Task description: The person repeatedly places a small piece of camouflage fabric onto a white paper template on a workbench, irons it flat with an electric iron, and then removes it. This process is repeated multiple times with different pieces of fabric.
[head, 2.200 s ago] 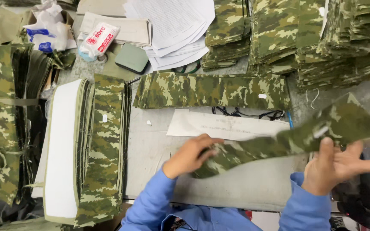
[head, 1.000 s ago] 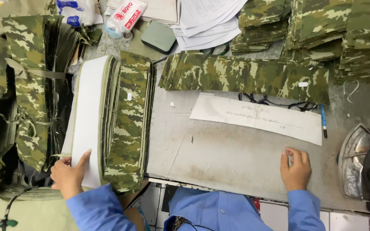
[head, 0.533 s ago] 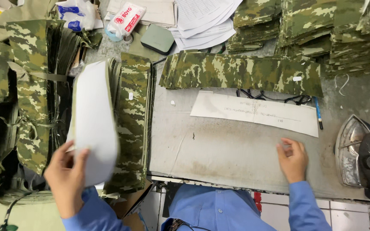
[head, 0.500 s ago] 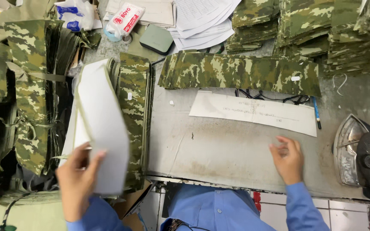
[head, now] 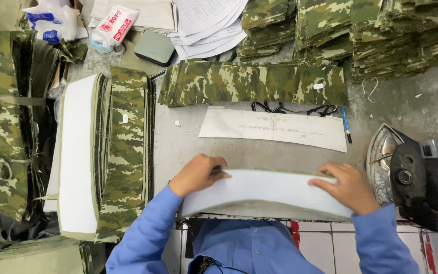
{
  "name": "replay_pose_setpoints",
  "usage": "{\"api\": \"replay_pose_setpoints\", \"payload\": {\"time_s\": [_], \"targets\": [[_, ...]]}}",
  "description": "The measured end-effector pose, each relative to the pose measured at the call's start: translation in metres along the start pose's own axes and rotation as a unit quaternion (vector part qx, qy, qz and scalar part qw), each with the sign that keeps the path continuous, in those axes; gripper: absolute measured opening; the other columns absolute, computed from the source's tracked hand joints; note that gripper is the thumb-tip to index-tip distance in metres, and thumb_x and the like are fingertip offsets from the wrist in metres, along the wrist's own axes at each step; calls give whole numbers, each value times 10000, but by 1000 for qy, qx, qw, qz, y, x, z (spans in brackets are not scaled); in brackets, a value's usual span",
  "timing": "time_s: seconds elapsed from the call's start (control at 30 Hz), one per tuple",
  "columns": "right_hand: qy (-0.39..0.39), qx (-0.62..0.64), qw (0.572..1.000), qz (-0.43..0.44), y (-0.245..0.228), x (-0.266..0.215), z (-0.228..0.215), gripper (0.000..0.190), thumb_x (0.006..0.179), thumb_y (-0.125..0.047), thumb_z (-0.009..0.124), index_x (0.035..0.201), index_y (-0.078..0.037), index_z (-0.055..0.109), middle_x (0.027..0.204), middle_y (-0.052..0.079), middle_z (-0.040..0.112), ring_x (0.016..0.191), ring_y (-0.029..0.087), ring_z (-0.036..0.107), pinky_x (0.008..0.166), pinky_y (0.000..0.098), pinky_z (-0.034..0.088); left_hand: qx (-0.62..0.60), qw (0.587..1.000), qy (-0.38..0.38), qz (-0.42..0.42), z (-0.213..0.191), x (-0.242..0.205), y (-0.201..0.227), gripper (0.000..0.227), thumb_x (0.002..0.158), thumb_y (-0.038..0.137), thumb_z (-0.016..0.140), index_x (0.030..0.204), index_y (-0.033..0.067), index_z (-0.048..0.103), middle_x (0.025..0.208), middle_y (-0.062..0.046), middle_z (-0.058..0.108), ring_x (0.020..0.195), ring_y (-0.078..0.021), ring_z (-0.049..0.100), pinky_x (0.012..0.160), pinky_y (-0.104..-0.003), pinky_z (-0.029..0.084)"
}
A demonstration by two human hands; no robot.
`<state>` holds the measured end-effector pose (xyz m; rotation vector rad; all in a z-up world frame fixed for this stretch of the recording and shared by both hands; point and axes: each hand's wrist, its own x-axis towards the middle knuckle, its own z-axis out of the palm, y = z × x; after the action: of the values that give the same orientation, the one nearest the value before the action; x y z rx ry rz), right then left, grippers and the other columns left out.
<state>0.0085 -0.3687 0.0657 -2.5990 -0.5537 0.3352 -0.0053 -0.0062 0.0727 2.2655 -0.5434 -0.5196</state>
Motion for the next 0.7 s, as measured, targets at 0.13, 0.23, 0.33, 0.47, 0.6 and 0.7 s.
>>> {"api": "replay_pose_setpoints", "payload": {"time_s": [0.13,0.23,0.33,0.47,0.6,0.7], "targets": [[82,-175,978,77,54,34,58,433,743,-530,582,975,-168,539,960,-6,514,936,211,541,768,365,447,208,963,128,-112,33,34,-63,463,570,417,744,916,162,573,901,-45,594,867,-232,579,698,-355,462],[183,0,983,-4,21,47,91,191,762,-281,650,930,-201,607,965,-29,511,901,184,563,754,303,457,233,908,340,-75,-6,53,-75,347,698,332,695,970,172,549,921,-36,538,848,-222,561,677,-349,444],[83,310,927,-194,-146,41,60,116,751,-218,658,861,-179,665,838,-32,583,753,165,618,650,262,506,367,755,532,-106,-61,89,-115,169,782,142,624,901,173,506,901,-29,481,785,-171,473,643,-272,381],[33,357,836,-414,-253,29,29,417,782,-343,602,1051,-32,528,914,134,568,793,244,553,737,336,449,607,616,477,-158,-109,83,-141,262,765,219,603,969,184,441,917,5,481,728,-119,415,666,-257,315],[-41,378,826,-417,-266,9,37,99,926,-126,508,843,-77,530,831,62,487,702,205,461,681,307,381,680,563,419,-210,-115,70,-154,298,719,133,549,1012,125,498,992,-42,444,897,-202,399,765,-349,305],[-309,517,718,-349,-218,11,57,229,920,-127,437,700,-64,428,707,48,385,623,145,390,611,295,334,653,578,416,-257,-125,60,-155,222,719,129,559,938,116,522,974,-51,482,876,-206,408,736,-332,317]]}}
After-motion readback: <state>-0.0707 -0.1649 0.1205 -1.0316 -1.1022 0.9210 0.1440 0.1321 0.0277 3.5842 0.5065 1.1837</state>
